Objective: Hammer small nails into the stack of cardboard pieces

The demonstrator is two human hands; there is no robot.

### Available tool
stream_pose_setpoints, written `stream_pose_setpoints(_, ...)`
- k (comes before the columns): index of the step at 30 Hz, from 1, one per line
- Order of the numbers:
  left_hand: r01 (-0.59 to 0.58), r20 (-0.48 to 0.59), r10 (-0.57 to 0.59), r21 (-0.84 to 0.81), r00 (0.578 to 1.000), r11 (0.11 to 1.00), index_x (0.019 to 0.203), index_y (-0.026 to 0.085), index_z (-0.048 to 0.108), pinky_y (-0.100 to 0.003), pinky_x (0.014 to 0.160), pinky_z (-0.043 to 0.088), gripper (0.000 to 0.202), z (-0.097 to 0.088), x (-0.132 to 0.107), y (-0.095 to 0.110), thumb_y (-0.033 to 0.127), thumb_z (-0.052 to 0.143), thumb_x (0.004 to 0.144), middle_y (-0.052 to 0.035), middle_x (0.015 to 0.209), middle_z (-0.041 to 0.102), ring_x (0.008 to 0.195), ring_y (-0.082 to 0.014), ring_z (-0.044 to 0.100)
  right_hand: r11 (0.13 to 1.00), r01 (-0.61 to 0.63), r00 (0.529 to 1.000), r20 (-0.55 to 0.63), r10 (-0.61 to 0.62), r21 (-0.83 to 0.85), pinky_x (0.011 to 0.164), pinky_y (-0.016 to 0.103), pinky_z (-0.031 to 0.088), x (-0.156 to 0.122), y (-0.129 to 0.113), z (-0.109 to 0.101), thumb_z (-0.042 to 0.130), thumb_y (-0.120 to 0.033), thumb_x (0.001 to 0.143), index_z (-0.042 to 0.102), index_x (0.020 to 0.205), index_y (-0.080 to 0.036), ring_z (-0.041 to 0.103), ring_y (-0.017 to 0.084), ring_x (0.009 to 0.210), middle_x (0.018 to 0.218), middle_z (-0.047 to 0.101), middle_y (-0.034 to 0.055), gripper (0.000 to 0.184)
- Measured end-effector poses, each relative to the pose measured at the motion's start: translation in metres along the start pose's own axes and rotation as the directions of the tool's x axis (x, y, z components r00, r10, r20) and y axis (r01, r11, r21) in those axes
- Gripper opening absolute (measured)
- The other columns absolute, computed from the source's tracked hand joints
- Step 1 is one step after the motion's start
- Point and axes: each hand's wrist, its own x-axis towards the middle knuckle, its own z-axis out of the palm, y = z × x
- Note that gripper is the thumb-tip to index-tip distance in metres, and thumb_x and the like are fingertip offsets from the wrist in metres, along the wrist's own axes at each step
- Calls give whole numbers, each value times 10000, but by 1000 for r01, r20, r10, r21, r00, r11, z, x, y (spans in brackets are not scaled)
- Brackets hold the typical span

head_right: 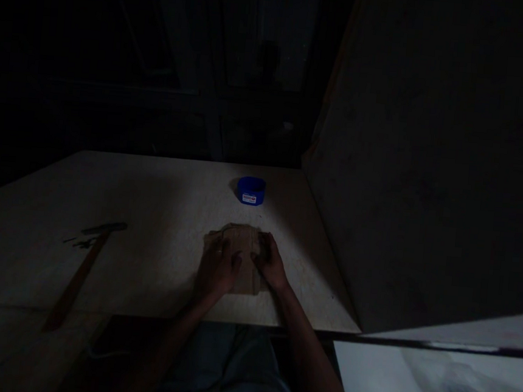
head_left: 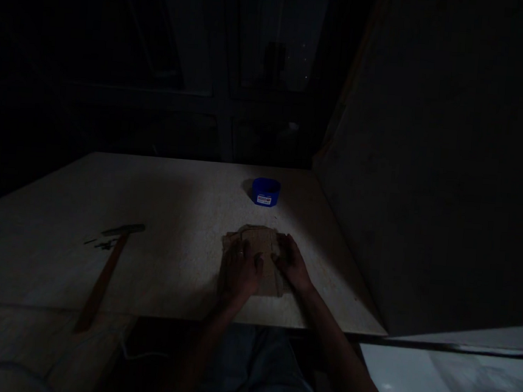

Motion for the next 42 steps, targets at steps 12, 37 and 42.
stream_pose_setpoints(12,-135,57,133,25,989,991,1508,245,456,-646,1205,149,557,10,2,-10,374,411,968,-99,1640,324,1536,-383,182,804,257,964,82,-253,-537,1178,553,321,-12,-8,10,522,-275,917,727,1223,-192,425,324,1422,1511,521,136,378)
stream_pose_setpoints(37,109,-261,-158,-192,952,975,1293,169,592,-371,1155,392,377,-28,17,-87,236,497,934,-137,1462,539,1394,-205,474,949,193,976,-53,-212,-249,1099,544,397,-18,-7,-5,494,-555,939,627,1335,-158,554,320,1276,1387,620,169,576)
stream_pose_setpoints(42,394,-384,-381,-49,841,918,1253,100,582,-467,1123,391,411,-109,-4,-165,169,493,858,-220,1321,595,1287,-310,538,971,90,982,-143,-123,-219,1033,504,447,-17,-7,-9,508,-588,902,676,1232,-136,622,335,1161,1264,683,187,584)
